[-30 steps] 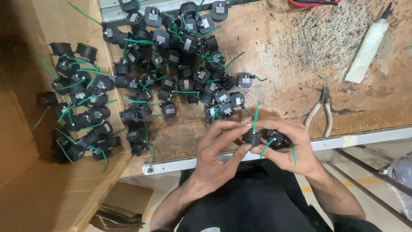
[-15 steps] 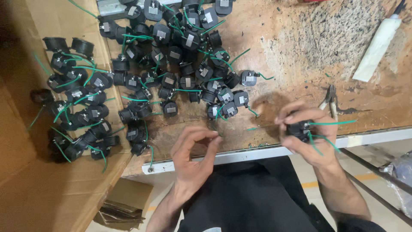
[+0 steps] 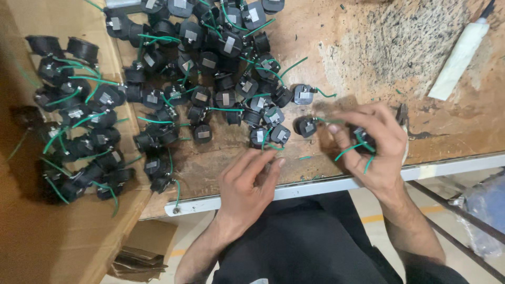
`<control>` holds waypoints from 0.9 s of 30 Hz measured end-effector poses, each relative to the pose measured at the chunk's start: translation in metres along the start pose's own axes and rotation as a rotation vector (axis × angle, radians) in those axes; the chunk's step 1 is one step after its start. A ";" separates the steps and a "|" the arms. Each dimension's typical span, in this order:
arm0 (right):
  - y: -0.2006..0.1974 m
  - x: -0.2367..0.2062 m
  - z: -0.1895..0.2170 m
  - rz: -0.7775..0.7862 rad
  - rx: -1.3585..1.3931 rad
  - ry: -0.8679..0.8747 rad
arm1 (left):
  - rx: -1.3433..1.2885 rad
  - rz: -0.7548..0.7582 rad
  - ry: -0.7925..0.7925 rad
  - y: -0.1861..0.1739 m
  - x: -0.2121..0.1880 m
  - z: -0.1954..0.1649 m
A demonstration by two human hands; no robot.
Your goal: The person tests small black cylindrical electronic components with green wires using a multimeter. They pick up components, connect probes, observe readings, and place tested units aside. The person also uses pliers to trim wires and applies adhesive from a tube to some components.
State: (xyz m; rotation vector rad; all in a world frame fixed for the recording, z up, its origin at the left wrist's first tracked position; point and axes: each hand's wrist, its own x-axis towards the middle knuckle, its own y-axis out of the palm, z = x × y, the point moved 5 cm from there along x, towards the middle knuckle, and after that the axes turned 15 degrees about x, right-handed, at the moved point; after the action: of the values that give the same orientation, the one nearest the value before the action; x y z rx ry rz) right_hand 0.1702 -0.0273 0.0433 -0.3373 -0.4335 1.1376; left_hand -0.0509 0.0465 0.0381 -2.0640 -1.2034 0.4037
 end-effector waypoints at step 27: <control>0.019 -0.004 0.014 0.261 -0.008 0.085 | -0.061 0.108 0.033 0.001 -0.014 -0.016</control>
State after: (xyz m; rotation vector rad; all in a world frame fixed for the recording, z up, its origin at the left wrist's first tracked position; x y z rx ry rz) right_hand 0.1467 -0.0233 0.0459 -0.4571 -0.3245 1.3705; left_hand -0.0487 0.0275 0.0475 -2.1866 -1.1008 0.3857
